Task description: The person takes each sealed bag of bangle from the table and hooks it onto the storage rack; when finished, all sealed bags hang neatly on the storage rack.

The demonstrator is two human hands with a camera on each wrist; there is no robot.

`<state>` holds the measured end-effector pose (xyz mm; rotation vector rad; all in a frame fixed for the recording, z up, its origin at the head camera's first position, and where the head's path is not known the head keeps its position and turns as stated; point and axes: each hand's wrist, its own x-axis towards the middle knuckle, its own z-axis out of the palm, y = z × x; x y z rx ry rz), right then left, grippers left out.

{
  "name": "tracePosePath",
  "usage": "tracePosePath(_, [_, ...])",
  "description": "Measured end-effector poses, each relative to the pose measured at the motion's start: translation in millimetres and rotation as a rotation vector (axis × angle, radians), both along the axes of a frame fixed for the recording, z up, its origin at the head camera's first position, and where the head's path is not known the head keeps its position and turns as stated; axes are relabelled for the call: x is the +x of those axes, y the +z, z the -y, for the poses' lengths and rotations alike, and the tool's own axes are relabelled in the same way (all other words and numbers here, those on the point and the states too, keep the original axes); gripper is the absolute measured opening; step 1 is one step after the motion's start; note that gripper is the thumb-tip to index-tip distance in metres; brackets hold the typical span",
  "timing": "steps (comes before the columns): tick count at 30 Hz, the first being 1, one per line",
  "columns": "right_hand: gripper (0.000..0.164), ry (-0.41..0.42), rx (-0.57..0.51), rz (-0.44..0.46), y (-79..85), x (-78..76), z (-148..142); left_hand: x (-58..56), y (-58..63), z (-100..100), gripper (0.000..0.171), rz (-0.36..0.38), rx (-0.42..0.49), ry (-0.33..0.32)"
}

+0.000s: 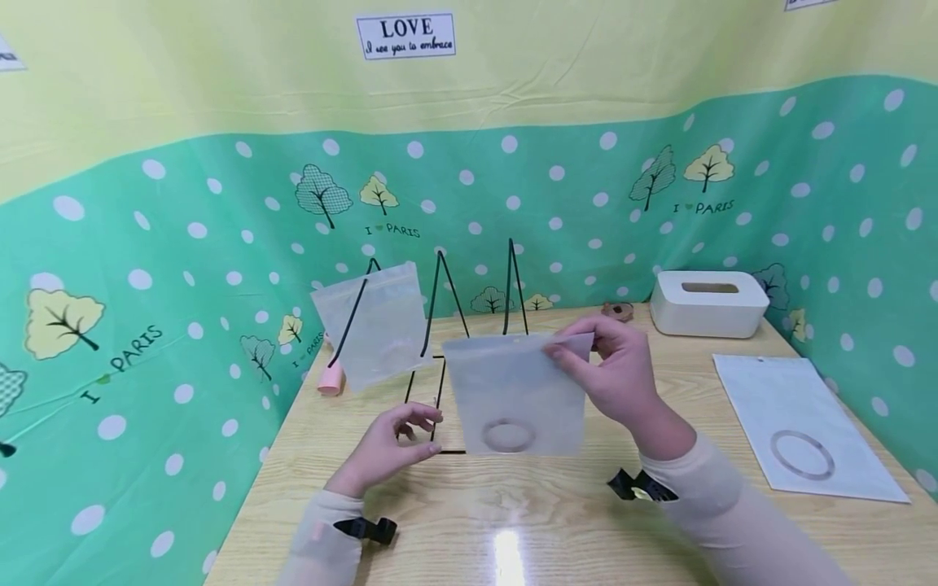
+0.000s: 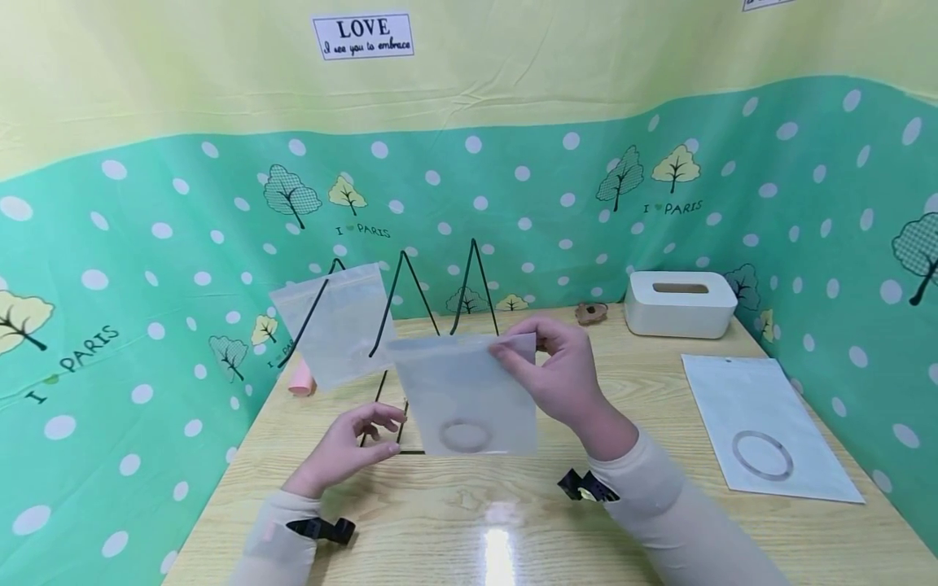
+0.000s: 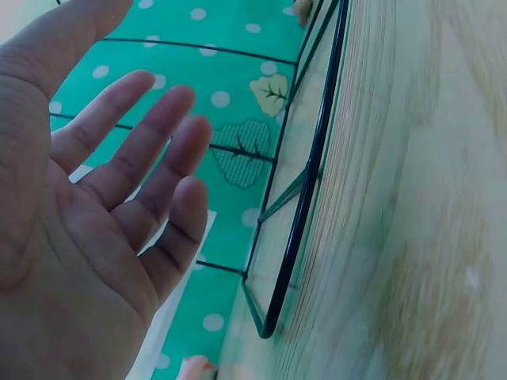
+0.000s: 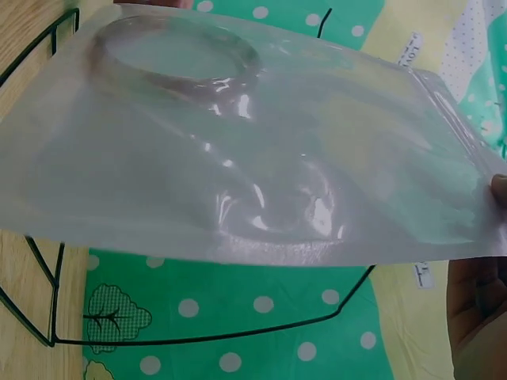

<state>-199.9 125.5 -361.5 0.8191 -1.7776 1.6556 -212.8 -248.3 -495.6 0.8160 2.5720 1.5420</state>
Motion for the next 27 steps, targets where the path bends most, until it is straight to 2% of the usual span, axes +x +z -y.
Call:
tracePosePath(8, [0.022,0.024,-0.026,-0.006,-5.4,0.1,18,3.5,1.0,-11,0.035,0.012,0.037,-0.060])
tracePosePath(13, [0.024,0.044,-0.027,-0.012,-9.6,3.0,28,6.2,3.3,-16,0.025,0.003,0.011,-0.088])
tracePosePath(17, [0.024,0.057,-0.018,-0.016,-11.2,6.2,34,8.5,4.7,-18,0.019,-0.023,0.011,-0.069])
tracePosePath(22, [0.025,0.090,0.000,0.004,-13.3,8.1,40,8.7,3.4,-19,0.010,-0.082,0.053,-0.060])
tracePosePath(27, [0.024,0.139,0.023,0.029,-14.7,7.8,45,8.7,3.0,-16,0.012,-0.122,0.110,-0.035])
